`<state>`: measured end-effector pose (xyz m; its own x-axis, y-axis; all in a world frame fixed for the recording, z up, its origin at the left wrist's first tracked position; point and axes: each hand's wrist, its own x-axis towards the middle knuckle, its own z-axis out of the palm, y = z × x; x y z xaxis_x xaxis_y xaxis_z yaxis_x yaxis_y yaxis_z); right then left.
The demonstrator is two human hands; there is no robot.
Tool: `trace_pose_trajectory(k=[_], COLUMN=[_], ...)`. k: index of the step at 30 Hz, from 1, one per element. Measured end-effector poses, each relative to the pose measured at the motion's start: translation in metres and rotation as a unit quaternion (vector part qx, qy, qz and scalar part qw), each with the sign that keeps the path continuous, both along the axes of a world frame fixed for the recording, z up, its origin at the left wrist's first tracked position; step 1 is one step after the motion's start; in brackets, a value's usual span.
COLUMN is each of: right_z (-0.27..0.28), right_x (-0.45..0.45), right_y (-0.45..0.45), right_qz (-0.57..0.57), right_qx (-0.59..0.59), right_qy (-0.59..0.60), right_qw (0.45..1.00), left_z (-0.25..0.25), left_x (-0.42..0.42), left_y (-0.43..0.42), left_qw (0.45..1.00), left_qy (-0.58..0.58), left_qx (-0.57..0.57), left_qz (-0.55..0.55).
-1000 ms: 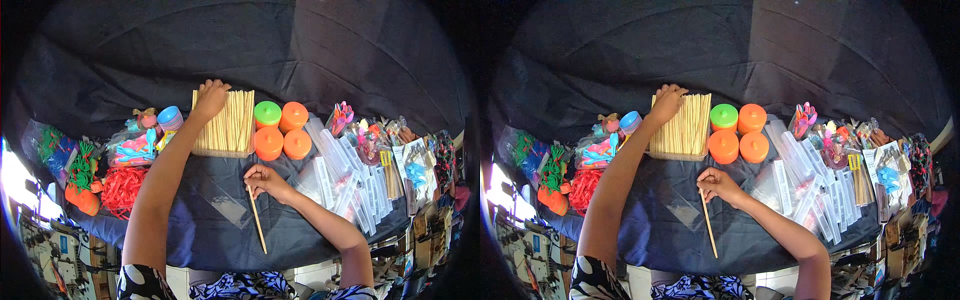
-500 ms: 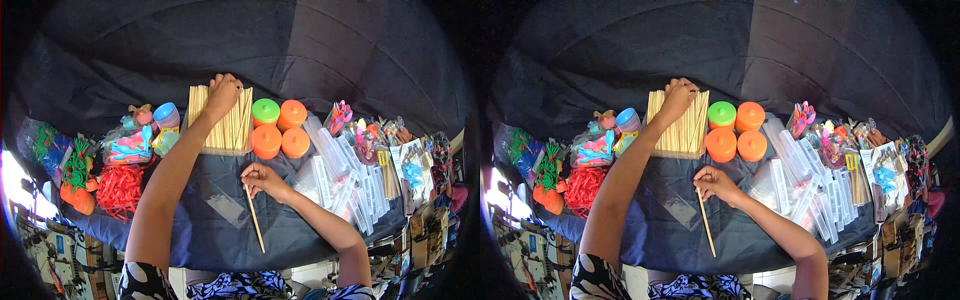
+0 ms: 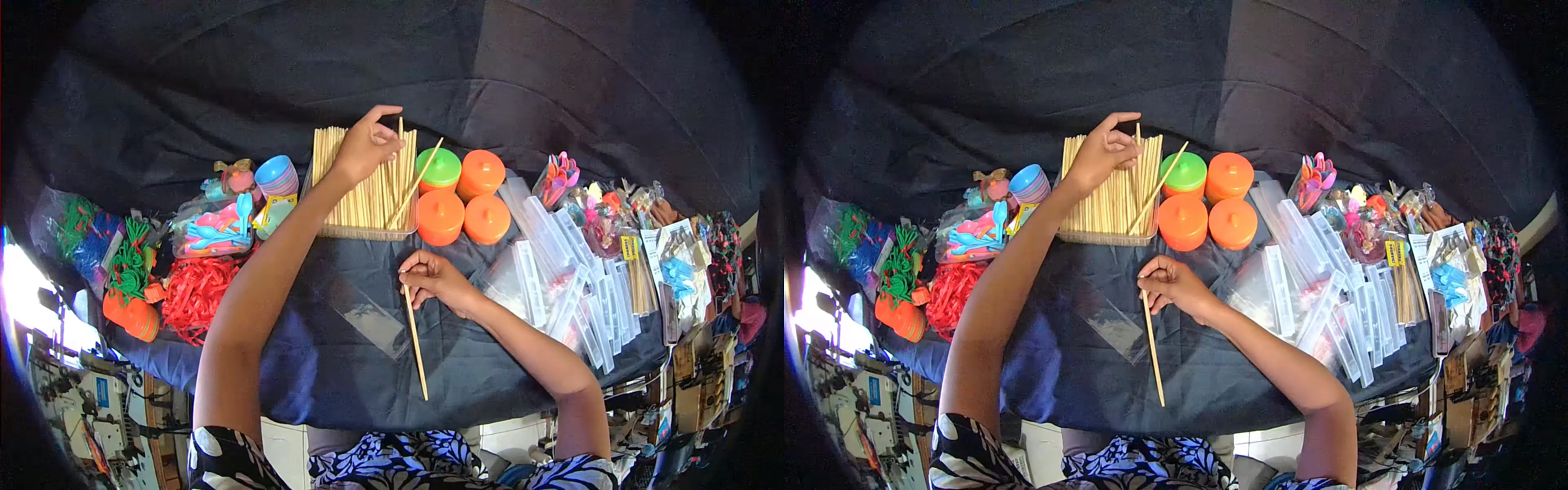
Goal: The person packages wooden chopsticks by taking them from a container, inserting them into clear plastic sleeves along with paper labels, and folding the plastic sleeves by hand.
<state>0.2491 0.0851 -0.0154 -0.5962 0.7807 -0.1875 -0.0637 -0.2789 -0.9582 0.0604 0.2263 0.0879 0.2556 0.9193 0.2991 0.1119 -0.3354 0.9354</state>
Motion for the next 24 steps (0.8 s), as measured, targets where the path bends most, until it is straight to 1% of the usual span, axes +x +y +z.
trace_pose_trajectory(k=[5,7,8,9,11,13,15,16,17,18,20,21,23,24], right_z=[0.001,0.003,0.003,0.003,0.002,0.001,-0.001,-0.001,0.000,0.002,0.002,0.000,0.000,0.000], right_x=[0.001,0.001,0.001,0.001,0.001,0.001,0.001,0.001,0.001,0.001,0.000,0.000,0.001,0.000], right_y=[0.000,0.000,0.000,0.000,0.001,0.001,0.001,0.001,0.001,0.000,-0.001,0.000,0.000,-0.001], right_qz=[0.005,0.006,0.006,0.007,0.009,0.006,0.006,0.007,0.007,0.005,0.004,0.004,0.002,-0.003], right_qx=[-0.004,-0.001,-0.001,-0.002,-0.002,-0.001,-0.003,-0.004,-0.003,-0.002,0.000,0.000,0.002,0.009], right_qy=[0.008,-0.001,-0.001,0.003,0.006,0.004,0.005,0.005,0.003,0.001,-0.004,-0.001,0.000,-0.006], right_qw=[1.000,1.000,1.000,1.000,1.000,1.000,1.000,1.000,1.000,1.000,1.000,1.000,1.000,1.000], left_z=[0.025,0.037,0.043,0.052,0.064,0.065,0.064,0.058,0.038,0.028,-0.018,-0.019,-0.024,-0.029], left_x=[-0.013,-0.022,-0.027,-0.029,-0.032,-0.032,-0.027,-0.016,-0.008,-0.002,0.013,0.022,0.038,0.040], left_y=[-0.021,-0.029,-0.032,-0.040,-0.054,-0.056,-0.066,-0.073,-0.064,-0.068,-0.050,-0.057,-0.070,-0.065], left_qw=[1.000,0.999,0.997,0.997,0.992,0.989,0.989,0.989,0.946,0.968,0.924,0.924,0.915,0.916], left_qy=[-0.016,-0.025,-0.006,-0.005,0.006,-0.007,0.025,0.089,0.119,0.200,0.291,0.289,0.382,0.380], left_qx=[-0.011,0.040,0.075,0.075,0.124,0.145,0.148,0.116,0.299,0.149,0.243,0.245,0.081,0.082], left_qz=[-0.023,-0.013,-0.014,-0.014,0.033,0.029,0.001,0.034,0.027,0.029,0.042,0.044,0.104,0.103])
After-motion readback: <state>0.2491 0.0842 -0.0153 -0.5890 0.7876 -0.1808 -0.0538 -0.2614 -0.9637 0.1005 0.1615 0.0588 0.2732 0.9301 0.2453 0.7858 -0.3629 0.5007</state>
